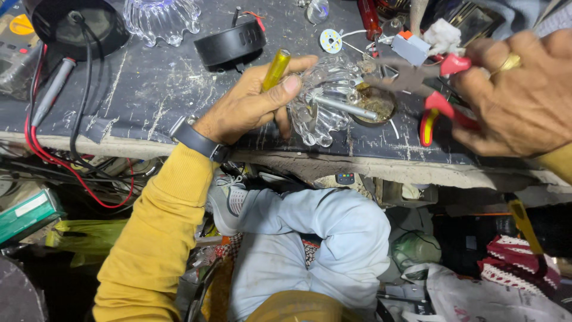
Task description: The person assembles a decorative glass lamp on a cluttered workbench. They insert a yellow LED bulb into a ribbed glass shade, tighten a metal fitting with a screwdriver, press the shade halves together, grip a fitting with pliers, and finally attach the glass shade to the black lamp base.
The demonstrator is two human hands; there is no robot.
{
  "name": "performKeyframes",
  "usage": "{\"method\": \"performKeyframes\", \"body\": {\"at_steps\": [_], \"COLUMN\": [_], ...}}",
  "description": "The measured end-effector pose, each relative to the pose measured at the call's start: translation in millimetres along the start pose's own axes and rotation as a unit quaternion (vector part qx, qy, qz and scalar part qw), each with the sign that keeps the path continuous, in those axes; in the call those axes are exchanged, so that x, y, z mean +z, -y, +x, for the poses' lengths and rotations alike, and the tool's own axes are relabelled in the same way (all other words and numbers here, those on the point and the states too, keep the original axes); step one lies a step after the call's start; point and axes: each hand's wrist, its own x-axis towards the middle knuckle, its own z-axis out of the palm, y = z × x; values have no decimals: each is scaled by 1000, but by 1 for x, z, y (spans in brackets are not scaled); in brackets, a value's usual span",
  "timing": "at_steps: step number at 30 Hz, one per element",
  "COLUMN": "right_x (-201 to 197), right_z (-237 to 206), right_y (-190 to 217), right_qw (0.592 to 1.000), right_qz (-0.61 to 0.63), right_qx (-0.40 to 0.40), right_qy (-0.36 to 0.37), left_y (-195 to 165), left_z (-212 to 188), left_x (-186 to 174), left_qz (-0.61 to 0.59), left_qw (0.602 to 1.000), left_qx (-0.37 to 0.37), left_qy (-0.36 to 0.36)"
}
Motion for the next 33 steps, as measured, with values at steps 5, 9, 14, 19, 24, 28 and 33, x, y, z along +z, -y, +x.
{"method": "performKeyframes", "body": {"at_steps": [5,9,14,19,24,28,33], "right_x": [44,74,64,7,-53,-77,-71], "right_z": [-15,-9,4,18,61,102,143], "right_y": [15,27,27,28,40,42,45], "right_qw": [985,973,959,838,730,751,682], "right_qz": [114,182,219,467,590,534,628], "right_qx": [116,143,163,181,147,61,0], "right_qy": [47,20,-75,-216,-313,-383,-375], "left_y": [-9,-5,2,-9,-36,-54,-59], "left_z": [-16,-24,-18,-27,-27,-23,-14], "left_x": [24,28,-18,-34,-17,-8,0], "left_qz": [147,302,209,287,370,445,547], "left_qw": [984,942,971,949,893,855,798], "left_qx": [45,102,15,23,50,47,28], "left_qy": [-92,-104,-116,-132,-252,-261,-253]}}
